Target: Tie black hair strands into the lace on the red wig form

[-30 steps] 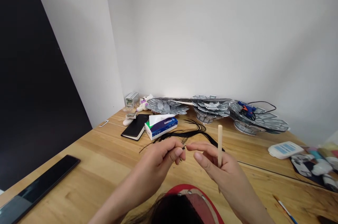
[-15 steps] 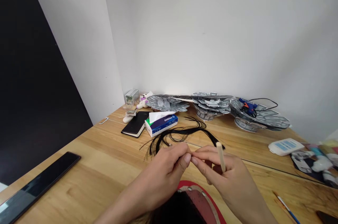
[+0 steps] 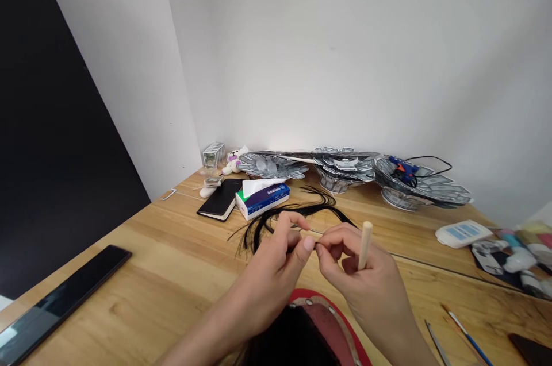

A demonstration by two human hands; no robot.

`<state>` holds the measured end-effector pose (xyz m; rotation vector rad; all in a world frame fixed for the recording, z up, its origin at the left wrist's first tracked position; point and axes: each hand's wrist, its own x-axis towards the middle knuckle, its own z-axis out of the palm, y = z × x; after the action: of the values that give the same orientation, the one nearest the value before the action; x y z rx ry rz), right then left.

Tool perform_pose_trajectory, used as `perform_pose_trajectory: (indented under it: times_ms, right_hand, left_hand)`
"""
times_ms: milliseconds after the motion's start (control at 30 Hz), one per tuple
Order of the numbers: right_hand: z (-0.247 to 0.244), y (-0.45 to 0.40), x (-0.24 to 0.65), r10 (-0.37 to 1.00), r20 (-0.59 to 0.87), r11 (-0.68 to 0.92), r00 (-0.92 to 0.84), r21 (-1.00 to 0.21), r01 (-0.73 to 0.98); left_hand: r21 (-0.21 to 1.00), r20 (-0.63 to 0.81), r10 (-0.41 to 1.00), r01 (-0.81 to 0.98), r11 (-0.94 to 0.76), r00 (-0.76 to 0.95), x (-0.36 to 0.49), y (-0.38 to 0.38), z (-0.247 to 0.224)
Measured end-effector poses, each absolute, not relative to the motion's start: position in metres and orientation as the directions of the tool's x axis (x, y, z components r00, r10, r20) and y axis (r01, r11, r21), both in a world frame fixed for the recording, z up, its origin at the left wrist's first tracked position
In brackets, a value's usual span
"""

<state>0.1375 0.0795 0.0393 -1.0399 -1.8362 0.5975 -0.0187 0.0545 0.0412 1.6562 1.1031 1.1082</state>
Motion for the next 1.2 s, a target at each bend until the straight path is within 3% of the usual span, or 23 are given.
perform_pose_trajectory:
  times_ms: [467, 600, 700, 900, 1033, 1100, 1200]
  right_hand:
    - [0.052, 0.066, 0.140, 0.834, 0.481, 0.548, -0.270, -0.774, 0.316]
    - [0.060, 0.063, 0.145, 0.914, 0.389, 0.407, -0.120, -0.868, 0.285]
    - [0.064, 0.063, 0.155, 0.947, 0.321, 0.312, -0.020, -0.901, 0.303]
    - [0.055, 0.067, 0.179, 0.936, 0.348, 0.345, -0.055, -0.874, 0.342]
    - [0.045, 0.062, 0.191, 0.941, 0.337, 0.336, -0.032, -0.921, 0.197]
    - [0.040, 0.056, 0.199, 0.939, 0.340, 0.344, -0.052, -0.922, 0.176]
    - [0.030, 0.043, 0.210, 0.972, 0.233, 0.234, -0.036, -0.939, 0.252]
  left_hand:
    - [0.809, 0.344, 0.912, 0.422, -0.409, 0.224, -0.037, 0.046, 0.061]
    - [0.784, 0.462, 0.887, 0.472, -0.404, -0.007, -0.066, 0.040, 0.074]
    - [0.754, 0.573, 0.786, 0.527, -0.393, -0.232, -0.091, 0.028, 0.085]
    - [0.670, 0.696, 0.574, 0.678, -0.301, -0.433, -0.099, -0.006, 0.101]
    - [0.628, 0.673, 0.658, 0.731, -0.267, -0.338, -0.086, -0.009, 0.090]
    - [0.582, 0.658, 0.727, 0.745, -0.327, -0.195, -0.078, -0.003, 0.074]
    - [0.508, 0.630, 0.774, 0.722, -0.469, 0.059, -0.064, 0.004, 0.043]
